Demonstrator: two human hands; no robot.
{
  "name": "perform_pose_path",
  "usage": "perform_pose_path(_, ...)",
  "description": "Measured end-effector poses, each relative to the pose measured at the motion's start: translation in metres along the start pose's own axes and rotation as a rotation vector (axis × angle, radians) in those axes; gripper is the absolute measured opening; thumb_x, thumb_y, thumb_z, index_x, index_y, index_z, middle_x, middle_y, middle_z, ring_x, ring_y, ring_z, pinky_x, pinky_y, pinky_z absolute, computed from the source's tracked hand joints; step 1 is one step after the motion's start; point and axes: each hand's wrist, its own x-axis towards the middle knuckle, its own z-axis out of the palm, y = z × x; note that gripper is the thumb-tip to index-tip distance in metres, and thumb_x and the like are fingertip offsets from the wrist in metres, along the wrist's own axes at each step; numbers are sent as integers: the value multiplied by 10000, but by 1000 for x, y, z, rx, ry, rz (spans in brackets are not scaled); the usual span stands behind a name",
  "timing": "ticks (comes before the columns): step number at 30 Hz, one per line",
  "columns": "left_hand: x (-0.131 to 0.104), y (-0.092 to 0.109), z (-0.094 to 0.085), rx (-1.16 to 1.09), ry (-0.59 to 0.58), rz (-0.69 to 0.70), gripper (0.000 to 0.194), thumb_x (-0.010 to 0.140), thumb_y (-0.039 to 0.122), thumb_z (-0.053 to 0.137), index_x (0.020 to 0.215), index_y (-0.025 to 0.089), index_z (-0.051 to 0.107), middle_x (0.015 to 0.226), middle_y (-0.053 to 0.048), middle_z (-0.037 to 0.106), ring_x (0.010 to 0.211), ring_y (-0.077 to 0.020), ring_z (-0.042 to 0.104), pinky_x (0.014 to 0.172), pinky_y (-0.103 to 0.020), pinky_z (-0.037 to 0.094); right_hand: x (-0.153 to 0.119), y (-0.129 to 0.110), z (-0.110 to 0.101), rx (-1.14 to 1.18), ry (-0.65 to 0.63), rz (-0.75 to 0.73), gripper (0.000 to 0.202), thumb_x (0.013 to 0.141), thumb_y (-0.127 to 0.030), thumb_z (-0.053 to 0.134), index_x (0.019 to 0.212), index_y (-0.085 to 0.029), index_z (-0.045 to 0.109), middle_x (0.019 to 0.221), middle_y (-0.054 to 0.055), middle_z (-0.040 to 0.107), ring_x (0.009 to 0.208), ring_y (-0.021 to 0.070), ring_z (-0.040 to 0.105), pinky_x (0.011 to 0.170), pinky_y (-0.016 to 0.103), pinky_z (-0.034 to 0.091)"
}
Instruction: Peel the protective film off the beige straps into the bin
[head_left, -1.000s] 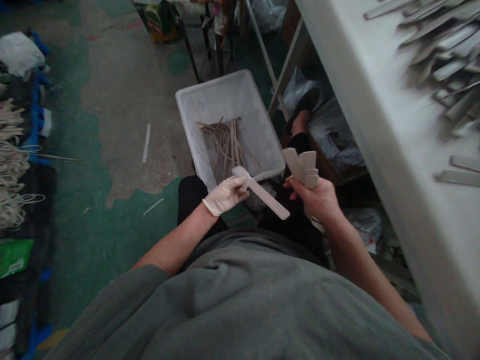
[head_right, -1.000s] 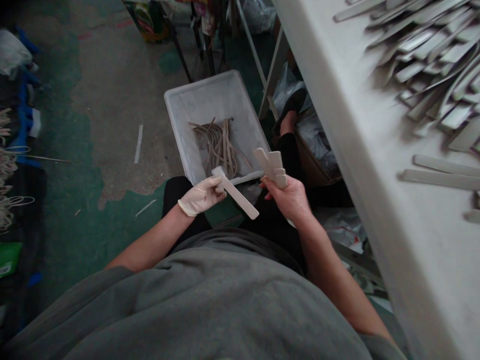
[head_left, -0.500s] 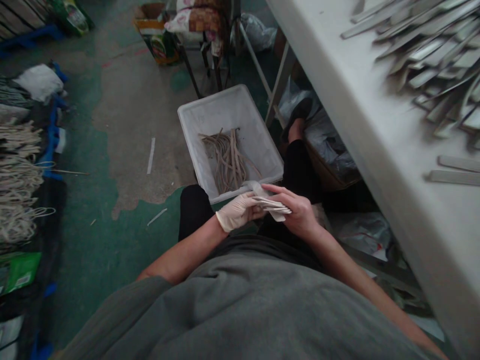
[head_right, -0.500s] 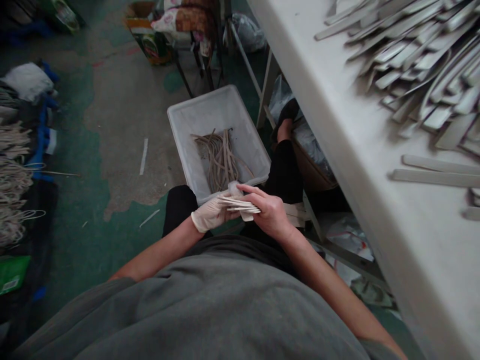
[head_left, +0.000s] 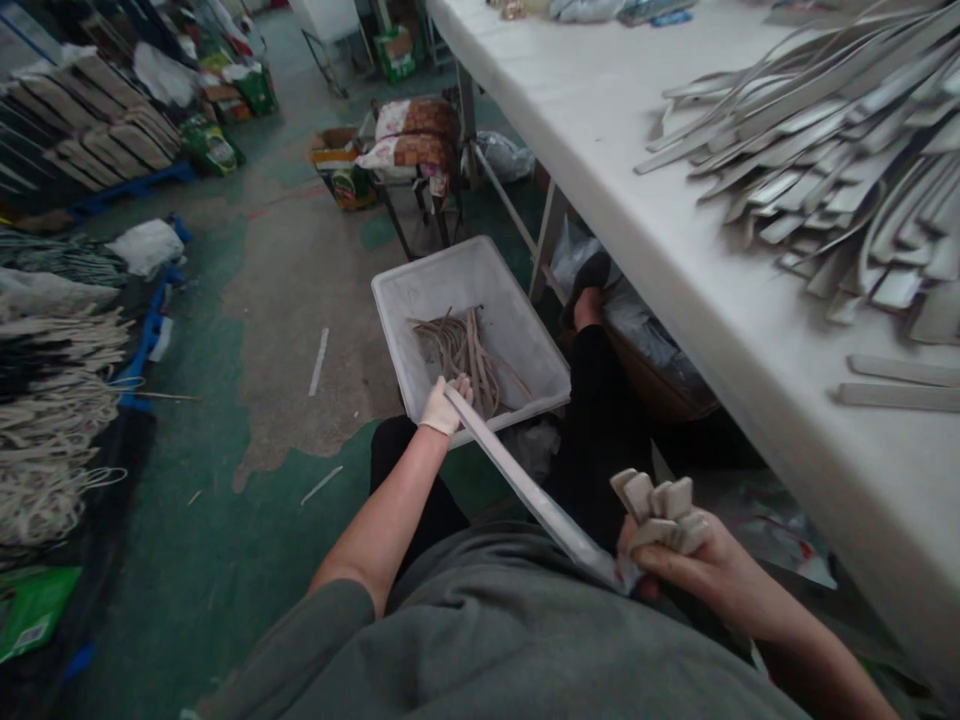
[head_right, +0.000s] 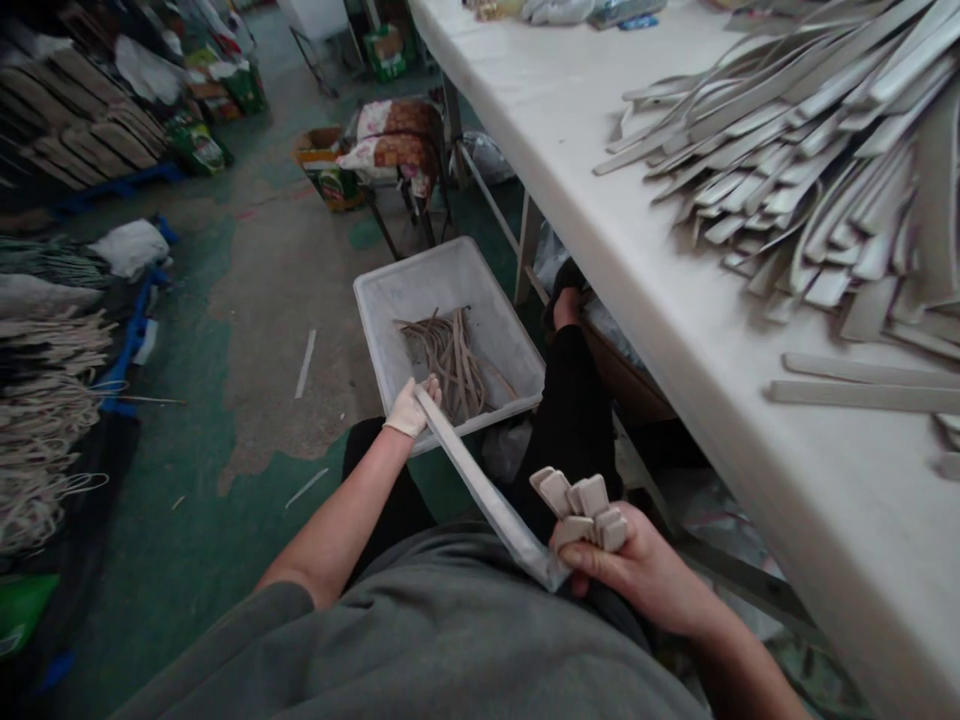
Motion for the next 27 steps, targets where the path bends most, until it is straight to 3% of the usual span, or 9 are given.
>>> perform_pose_path(3, -14, 10, 13, 94, -146, 153, 280, 999, 274, 419, 1238, 204, 547, 735, 9, 666, 560, -75, 614, 507, -161, 439, 16, 12, 0, 82, 0, -20, 400, 843, -513, 662, 756, -123, 683, 637, 52, 618, 529, 132, 539, 509, 240, 413)
perform_pose_path(5, -31, 1, 14, 263, -313, 196, 304, 948, 332, 538, 1219, 200, 573, 759, -10, 677, 555, -87, 606, 476, -167, 405, 37, 11, -2, 144, 106, -96, 412, 847, -510, 660, 940, -113, 719, 672, 47, 614, 505, 113, 502, 491, 238, 376)
perform_pose_path(9, -64, -31, -6, 615, -579, 133, 503, 808, 498, 696, 1166, 152, 626, 779, -51, 692, 579, -110, 619, 489, -177, 387, 86, -4, -15, 340, 310, -228, 563, 839, -468, 675, 1277, -118, 626, 653, 3, 538, 504, 94, 421, 469, 226, 318)
perform_pose_path(15, -85, -54, -34, 1001, -771, 53, 544, 845, 573, 609, 1182, 147, 643, 838, -91, 711, 620, -148, 638, 539, -236, 406, 127, -22, -28, 373, 338, -328, 539, 755, -442, 740, 1189, -130, 674, 723, 8, 581, 501, 74, 402, 478, 216, 338)
perform_pose_path(18, -90, -53, -28, 1053, -843, 60, 537, 858, 567, 590, 1192, 150, 648, 912, -110, 719, 750, -202, 661, 676, -306, 481, 132, -27, -21, 293, 373, -364, 427, 772, -446, 716, 1040, -113, 724, 633, -1, 566, 483, 80, 406, 479, 220, 348)
perform_pose_path(21, -96, -52, -10, 949, -891, 213, 617, 766, 564, 704, 1223, 160, 614, 1065, -106, 698, 985, -255, 631, 906, -376, 473, 132, -30, -6, 154, 364, -364, 392, 781, -454, 682, 962, -110, 731, 739, 44, 647, 494, 82, 434, 481, 224, 374)
perform_pose_path(25, -104, -56, 12, 964, -750, 414, 471, 803, 533, 664, 1081, 153, 656, 968, -70, 693, 892, -220, 610, 870, -351, 475, 125, -36, 11, -3, 211, -315, 287, 745, -391, 716, 825, -116, 733, 707, 44, 662, 479, 91, 457, 439, 210, 363)
perform_pose_path(27, -103, -60, 13, 1091, -761, 481, 370, 855, 494, 603, 981, 155, 683, 902, -61, 680, 850, -213, 591, 839, -338, 466, 116, -41, 12, -40, 207, -305, 258, 740, -374, 722, 804, -126, 741, 641, 28, 643, 457, 95, 456, 419, 207, 348)
